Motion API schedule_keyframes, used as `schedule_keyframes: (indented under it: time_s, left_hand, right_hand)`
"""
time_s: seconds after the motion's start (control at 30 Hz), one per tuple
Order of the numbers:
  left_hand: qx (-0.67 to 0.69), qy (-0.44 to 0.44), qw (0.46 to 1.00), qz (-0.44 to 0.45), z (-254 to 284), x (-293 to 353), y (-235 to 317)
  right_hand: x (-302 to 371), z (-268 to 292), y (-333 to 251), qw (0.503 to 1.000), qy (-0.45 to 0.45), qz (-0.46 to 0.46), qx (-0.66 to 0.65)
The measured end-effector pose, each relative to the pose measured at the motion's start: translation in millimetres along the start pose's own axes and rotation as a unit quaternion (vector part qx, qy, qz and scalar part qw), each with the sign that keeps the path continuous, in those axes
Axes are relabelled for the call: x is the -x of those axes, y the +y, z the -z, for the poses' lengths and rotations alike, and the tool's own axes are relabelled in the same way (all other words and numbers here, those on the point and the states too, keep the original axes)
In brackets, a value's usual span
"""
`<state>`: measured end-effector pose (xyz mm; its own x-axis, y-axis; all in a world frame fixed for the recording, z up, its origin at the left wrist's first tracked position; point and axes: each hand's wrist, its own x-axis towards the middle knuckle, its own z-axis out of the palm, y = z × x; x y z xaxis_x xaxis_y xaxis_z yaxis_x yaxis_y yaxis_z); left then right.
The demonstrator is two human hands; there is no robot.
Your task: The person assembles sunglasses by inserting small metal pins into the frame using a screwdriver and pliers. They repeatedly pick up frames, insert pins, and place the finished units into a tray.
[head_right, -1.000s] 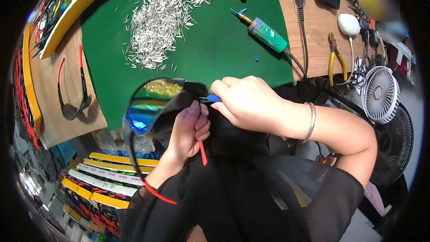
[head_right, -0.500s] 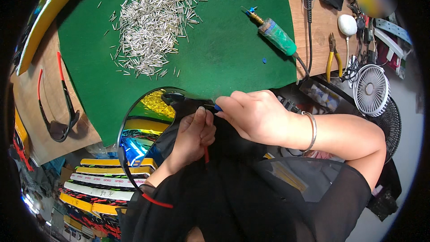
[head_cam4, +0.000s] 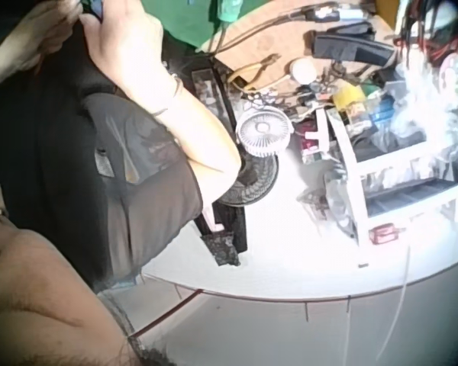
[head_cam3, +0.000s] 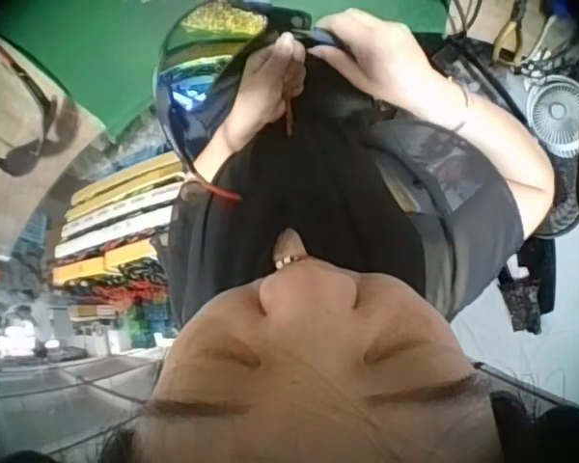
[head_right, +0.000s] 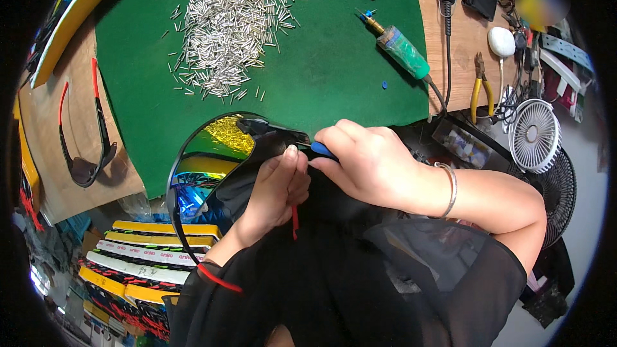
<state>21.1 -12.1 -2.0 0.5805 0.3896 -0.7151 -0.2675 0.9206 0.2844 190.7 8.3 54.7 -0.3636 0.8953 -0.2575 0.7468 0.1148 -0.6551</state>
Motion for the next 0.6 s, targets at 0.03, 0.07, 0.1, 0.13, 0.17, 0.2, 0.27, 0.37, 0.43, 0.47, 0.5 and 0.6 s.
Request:
schedule_keyframes:
  time_s: [0.03,0.07,0.1,0.13,0.17,0.2,0.27,0.37,0.43,0.47,0.5,0.6]
  left_hand:
    - [0.000,0.008,1.000,0.004,1.3,0.0,-2.1]
    - [0.003,0.014,1.000,0.013,2.8,-0.9,-4.2]
    - [0.008,0.001,1.000,0.017,2.1,0.0,-2.1]
    - [0.020,-0.007,1.000,0.020,2.8,-1.4,-2.8]
    - [0.032,-0.014,0.999,0.021,4.2,-2.0,-5.4]
    - [0.046,-0.020,0.999,0.023,5.9,-2.7,-8.5]
    - [0.041,-0.039,0.998,0.012,11.3,-3.9,-12.5]
    - [-0.006,-0.004,1.000,0.024,5.8,-0.3,-7.2]
    - [-0.002,-0.003,1.000,0.013,1.3,0.3,-3.3]
    - [0.017,-0.012,1.000,-0.005,0.9,-1.2,-4.3]
    - [0.032,-0.030,0.999,-0.012,4.1,-1.2,-6.1]
    - [0.093,-0.052,0.994,0.008,2.9,4.2,-1.9]
  right_hand:
    - [1.3,-1.7,1.7,0.999,0.015,0.028,0.025]
    - [3.7,-5.9,6.1,0.997,0.024,0.051,0.050]
    - [5.2,-8.6,9.0,0.994,0.033,0.075,0.075]
    - [5.5,-9.3,9.8,0.993,0.042,0.081,0.077]
    - [6.7,-11.1,9.5,0.992,0.049,0.090,0.078]
    - [7.7,-12.2,8.2,0.990,0.057,0.099,0.079]
    - [6.6,-7.5,0.3,0.999,0.025,0.016,0.038]
    - [1.8,-1.8,-7.5,0.989,-0.016,-0.124,-0.076]
    - [2.5,-0.7,-5.0,0.980,-0.049,-0.165,-0.100]
    - [1.0,0.8,-3.1,0.975,-0.064,-0.181,-0.109]
    - [0.9,3.5,-1.9,0.985,-0.062,-0.142,-0.081]
    - [2.9,18.0,3.3,0.998,-0.061,-0.021,0.004]
